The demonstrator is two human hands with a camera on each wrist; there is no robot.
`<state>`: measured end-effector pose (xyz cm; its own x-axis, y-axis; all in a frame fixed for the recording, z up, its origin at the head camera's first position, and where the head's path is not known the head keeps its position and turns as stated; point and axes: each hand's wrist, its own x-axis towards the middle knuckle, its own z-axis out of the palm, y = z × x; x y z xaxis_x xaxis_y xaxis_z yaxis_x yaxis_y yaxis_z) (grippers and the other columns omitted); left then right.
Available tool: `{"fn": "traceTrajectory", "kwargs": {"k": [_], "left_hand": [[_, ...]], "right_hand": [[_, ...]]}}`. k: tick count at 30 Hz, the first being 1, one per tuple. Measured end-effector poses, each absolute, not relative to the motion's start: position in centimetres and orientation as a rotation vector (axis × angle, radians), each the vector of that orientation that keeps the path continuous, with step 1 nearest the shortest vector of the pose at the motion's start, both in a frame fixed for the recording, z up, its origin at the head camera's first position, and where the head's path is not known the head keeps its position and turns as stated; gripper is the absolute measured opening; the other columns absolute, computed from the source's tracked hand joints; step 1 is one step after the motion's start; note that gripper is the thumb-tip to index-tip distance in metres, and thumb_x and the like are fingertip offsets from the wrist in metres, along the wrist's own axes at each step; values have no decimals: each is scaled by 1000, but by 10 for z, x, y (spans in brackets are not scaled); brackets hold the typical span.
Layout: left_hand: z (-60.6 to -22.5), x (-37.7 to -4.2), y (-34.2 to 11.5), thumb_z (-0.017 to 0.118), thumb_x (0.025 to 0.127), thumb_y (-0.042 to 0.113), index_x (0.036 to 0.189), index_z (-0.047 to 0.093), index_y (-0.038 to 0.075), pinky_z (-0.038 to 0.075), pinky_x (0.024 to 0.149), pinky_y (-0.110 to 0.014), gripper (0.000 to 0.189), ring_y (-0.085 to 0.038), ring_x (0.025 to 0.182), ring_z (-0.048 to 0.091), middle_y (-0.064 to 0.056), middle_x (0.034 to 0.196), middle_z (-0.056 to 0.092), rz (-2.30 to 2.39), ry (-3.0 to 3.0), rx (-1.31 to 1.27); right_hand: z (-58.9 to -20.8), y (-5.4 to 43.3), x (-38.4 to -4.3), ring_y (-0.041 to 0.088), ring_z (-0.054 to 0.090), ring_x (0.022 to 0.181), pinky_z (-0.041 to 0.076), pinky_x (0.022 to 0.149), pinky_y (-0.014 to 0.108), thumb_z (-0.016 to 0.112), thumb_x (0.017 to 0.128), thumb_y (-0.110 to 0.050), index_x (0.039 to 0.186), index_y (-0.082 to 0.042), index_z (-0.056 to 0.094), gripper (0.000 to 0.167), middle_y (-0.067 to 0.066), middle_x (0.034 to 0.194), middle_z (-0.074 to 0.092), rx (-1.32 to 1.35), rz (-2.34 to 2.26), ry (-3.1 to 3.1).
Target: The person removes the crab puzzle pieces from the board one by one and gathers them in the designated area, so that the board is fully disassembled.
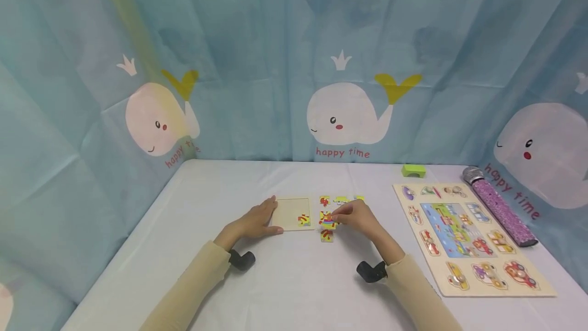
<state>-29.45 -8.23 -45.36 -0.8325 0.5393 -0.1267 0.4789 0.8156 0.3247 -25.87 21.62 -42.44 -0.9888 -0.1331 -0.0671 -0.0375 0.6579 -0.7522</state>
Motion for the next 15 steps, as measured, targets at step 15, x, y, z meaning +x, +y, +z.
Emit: {"fn": "traceTrajectory", "kwargs": {"k": [15], "left_hand": [[-454,-296,-83,53,86,55,144,21,-3,21,113,-45,88,-32,141,16,-19,153,13,412,2791,799]], "right_hand": [[-437,247,-246,13,47,61,39,54,25,70,79,-16,80,-4,72,12,-3,65,58,16,-1100,2718]]}}
